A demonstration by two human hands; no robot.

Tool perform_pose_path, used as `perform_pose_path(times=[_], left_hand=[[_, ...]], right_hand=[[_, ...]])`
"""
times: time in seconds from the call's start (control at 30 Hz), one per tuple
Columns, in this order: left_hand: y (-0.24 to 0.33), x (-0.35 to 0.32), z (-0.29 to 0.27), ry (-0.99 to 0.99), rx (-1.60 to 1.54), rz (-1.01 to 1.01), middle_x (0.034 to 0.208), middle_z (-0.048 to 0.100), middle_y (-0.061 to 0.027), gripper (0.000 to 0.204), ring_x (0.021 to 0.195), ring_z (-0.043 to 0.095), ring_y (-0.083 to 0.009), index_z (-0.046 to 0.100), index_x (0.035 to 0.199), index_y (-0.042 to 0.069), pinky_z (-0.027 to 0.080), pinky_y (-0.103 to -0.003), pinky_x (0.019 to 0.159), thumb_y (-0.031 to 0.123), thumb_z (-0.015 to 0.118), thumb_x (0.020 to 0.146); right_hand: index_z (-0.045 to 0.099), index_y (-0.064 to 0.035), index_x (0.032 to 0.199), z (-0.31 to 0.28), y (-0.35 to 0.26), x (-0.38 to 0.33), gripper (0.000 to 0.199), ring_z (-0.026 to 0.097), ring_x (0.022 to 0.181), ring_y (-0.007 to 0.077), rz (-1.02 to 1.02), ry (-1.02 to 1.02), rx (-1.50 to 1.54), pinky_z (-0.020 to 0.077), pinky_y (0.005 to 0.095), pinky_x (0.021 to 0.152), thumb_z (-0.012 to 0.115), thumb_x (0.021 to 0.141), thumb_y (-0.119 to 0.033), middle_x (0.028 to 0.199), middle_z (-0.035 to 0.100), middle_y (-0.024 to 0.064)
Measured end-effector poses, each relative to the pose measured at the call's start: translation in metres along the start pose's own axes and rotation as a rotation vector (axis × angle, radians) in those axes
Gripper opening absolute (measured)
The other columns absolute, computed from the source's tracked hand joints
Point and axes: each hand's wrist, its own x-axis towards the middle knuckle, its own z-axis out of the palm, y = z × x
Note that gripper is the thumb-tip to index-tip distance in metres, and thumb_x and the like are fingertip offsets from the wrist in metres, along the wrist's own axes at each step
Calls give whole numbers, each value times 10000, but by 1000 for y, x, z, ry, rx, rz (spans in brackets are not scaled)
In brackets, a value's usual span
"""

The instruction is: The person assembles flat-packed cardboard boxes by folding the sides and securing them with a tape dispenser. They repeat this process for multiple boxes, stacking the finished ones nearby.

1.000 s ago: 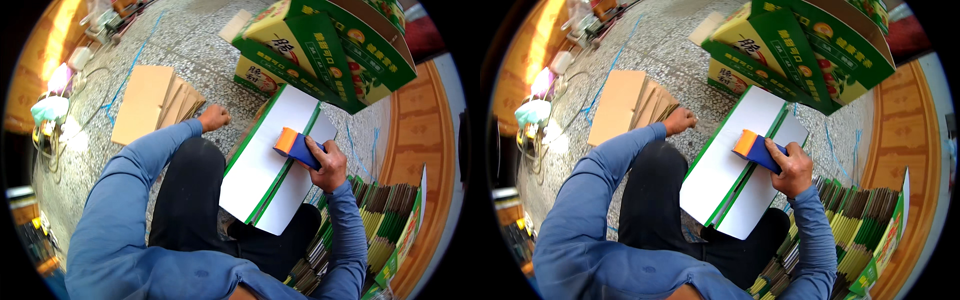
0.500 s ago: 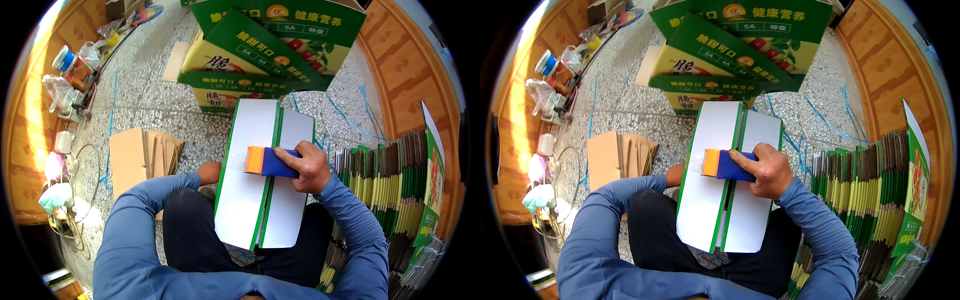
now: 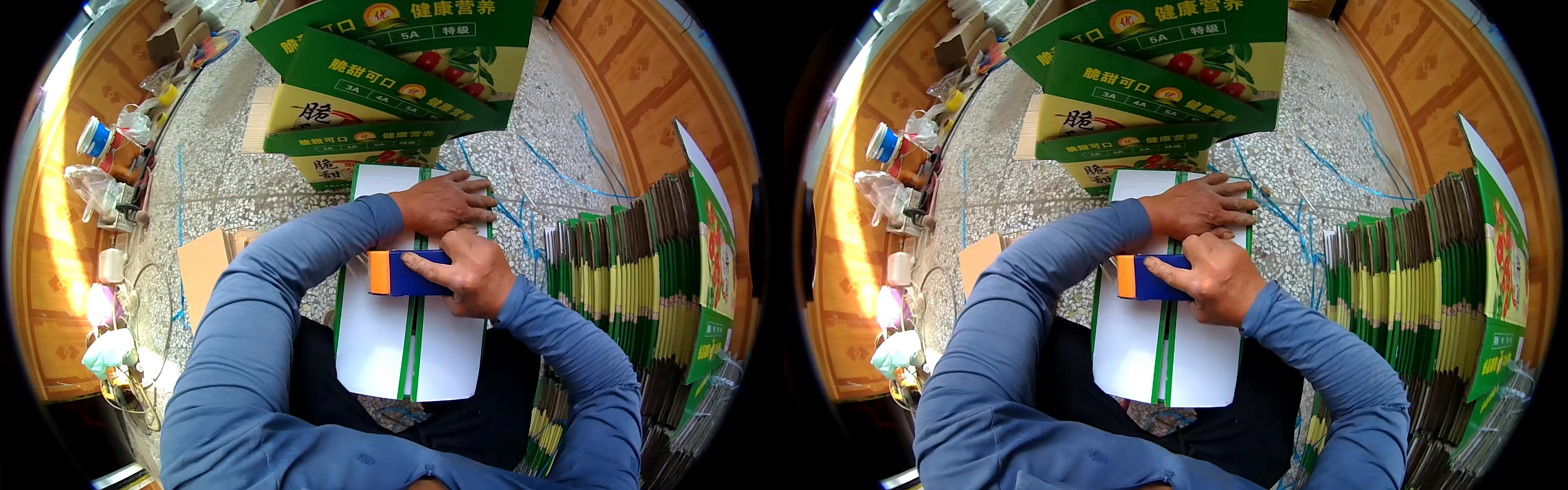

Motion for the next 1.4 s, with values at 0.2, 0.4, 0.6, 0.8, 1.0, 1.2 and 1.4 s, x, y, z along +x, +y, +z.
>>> perform_pose_path(times=[0.2,0.4,0.6,0.8,1.0,1.2,1.4], left_hand=[[-1,32,9,21,-56,88,1066,561,-28,351,1166,476,-238,602,1086,121,359,-440,1024,297,587,783],[-20,40,33,128,-124,142,895,636,7,269,1007,564,-202,668,902,137,391,-402,950,315,608,710],[-17,32,25,165,-292,31,866,650,-28,171,984,558,-219,684,848,74,379,-392,989,233,626,824],[-17,34,26,114,-272,0,951,675,-31,183,1058,546,-224,705,913,77,372,-388,1013,227,633,836],[-18,31,24,128,-247,-39,1021,675,-45,170,1118,546,-256,700,944,86,377,-412,1011,204,646,833],[-37,30,38,239,-107,-90,997,670,-77,170,1006,582,-262,693,964,82,429,-395,925,191,610,865],[-79,-58,-3,223,87,-684,957,637,-152,214,974,581,-333,674,914,88,470,-420,850,244,529,888]], right_hand=[[653,-211,1218,3,16,-2,736,553,692,269,52,15,36,472,374,566,735,509,-28,786,508,102],[643,-181,1203,-9,29,3,725,553,706,291,40,-118,64,457,385,563,717,499,-21,798,504,124],[665,-165,1164,-71,62,-56,705,524,643,271,148,-315,-118,434,389,524,740,479,-12,759,460,103],[659,-163,1175,-136,79,-137,751,518,661,295,204,-413,-331,441,395,534,755,445,-14,759,448,106],[598,-191,1247,-86,91,-153,643,540,793,314,286,-639,-396,466,409,650,706,635,-26,844,478,130],[596,16,943,132,127,-158,281,621,833,357,528,-580,-252,520,426,713,598,839,-244,855,613,190],[516,55,1232,27,109,-161,494,643,788,367,1070,24,-304,529,433,715,615,800,-161,975,644,253]])
